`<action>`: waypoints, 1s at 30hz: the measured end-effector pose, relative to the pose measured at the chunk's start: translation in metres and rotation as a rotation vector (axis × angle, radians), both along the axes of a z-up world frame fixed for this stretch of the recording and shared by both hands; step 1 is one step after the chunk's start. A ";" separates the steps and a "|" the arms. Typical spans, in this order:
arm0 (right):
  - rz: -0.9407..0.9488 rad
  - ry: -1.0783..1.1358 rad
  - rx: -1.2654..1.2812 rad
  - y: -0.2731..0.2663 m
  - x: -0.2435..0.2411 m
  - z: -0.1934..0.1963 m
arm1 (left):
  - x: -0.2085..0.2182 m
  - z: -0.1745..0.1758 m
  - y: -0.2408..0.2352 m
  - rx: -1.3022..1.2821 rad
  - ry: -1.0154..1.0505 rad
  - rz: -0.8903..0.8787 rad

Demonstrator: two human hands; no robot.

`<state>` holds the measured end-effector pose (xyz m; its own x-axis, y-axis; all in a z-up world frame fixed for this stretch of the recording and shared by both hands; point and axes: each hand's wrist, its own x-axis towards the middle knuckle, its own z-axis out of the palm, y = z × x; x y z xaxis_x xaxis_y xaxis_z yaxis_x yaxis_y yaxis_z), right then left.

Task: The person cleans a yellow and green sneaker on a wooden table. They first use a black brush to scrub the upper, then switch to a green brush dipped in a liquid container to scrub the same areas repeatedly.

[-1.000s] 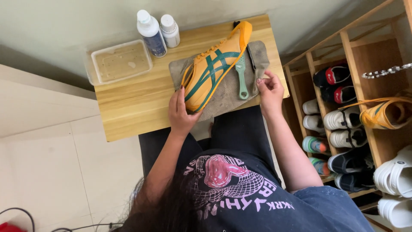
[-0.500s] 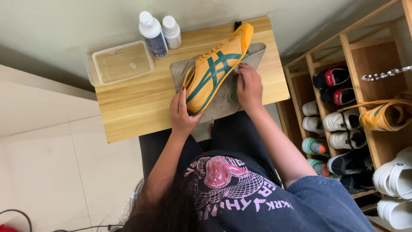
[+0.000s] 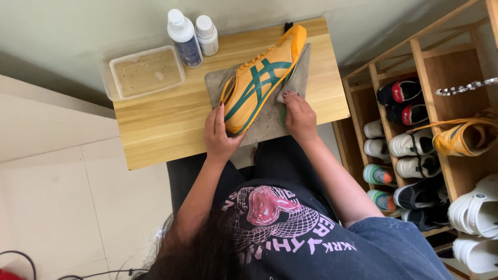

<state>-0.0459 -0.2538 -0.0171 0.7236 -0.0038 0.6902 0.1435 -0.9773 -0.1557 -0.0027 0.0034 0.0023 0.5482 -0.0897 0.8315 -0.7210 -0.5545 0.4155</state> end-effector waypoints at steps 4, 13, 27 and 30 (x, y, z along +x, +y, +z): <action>0.008 -0.047 0.208 -0.030 -0.012 -0.030 | -0.005 0.000 0.003 0.006 0.048 -0.023; -0.304 -0.099 0.643 -0.074 -0.069 0.019 | -0.004 -0.003 0.003 0.014 0.083 -0.052; -0.300 0.616 0.535 -0.002 -0.010 0.036 | -0.002 -0.007 0.000 -0.005 0.023 0.019; -0.336 0.719 0.541 -0.020 -0.005 0.022 | 0.000 -0.005 -0.001 -0.028 0.011 0.027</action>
